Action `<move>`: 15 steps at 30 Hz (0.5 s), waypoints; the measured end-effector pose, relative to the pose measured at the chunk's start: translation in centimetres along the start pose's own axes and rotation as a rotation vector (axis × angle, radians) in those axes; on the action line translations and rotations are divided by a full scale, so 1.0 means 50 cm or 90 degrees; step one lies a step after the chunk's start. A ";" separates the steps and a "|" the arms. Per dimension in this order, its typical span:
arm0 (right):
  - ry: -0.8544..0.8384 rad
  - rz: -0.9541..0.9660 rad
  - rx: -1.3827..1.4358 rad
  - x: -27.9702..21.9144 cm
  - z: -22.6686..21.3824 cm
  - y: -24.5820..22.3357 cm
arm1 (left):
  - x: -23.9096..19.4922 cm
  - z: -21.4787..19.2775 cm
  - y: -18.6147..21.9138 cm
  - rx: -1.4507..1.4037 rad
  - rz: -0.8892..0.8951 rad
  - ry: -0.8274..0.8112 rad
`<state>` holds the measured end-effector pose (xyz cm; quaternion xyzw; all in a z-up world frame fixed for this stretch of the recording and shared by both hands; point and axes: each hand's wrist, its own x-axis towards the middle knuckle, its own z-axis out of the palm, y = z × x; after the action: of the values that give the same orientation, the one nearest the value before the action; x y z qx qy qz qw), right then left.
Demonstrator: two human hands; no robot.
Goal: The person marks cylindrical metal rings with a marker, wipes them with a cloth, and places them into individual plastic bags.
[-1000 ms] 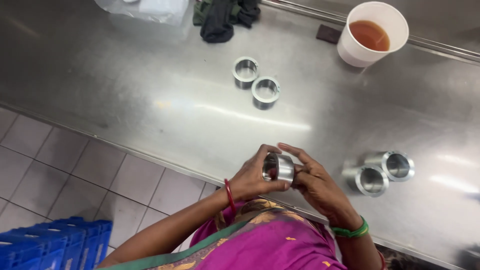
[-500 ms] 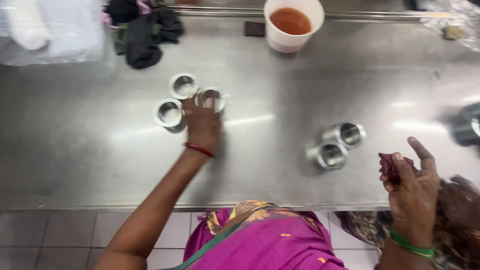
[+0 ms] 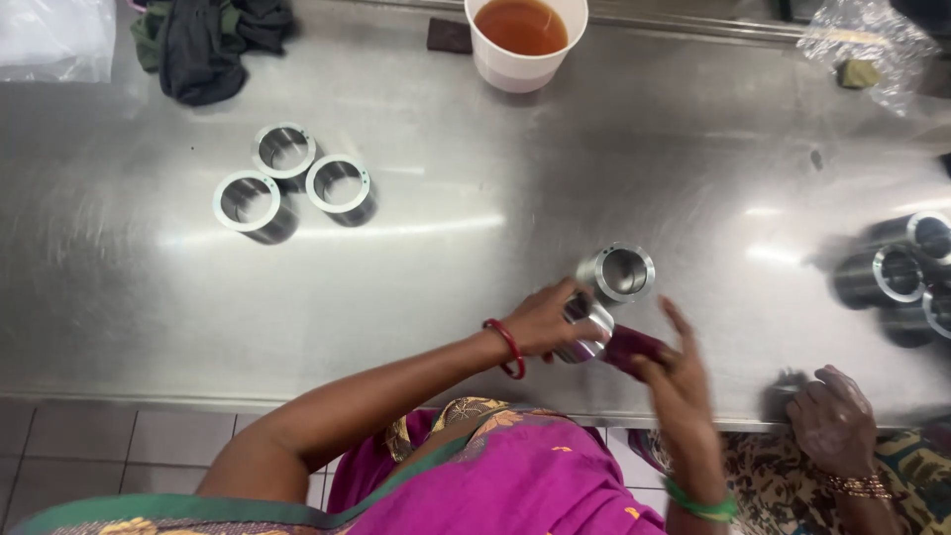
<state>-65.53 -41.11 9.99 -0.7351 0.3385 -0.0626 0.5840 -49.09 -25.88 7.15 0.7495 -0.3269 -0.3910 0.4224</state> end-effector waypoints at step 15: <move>-0.457 0.052 0.067 -0.008 0.260 -0.214 | -0.219 -0.115 -0.075 -0.590 -0.036 0.074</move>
<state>-54.96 -29.30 15.72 -0.6648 0.1375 0.2057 0.7049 -48.79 -13.08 9.15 0.5112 -0.0729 -0.4646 0.7194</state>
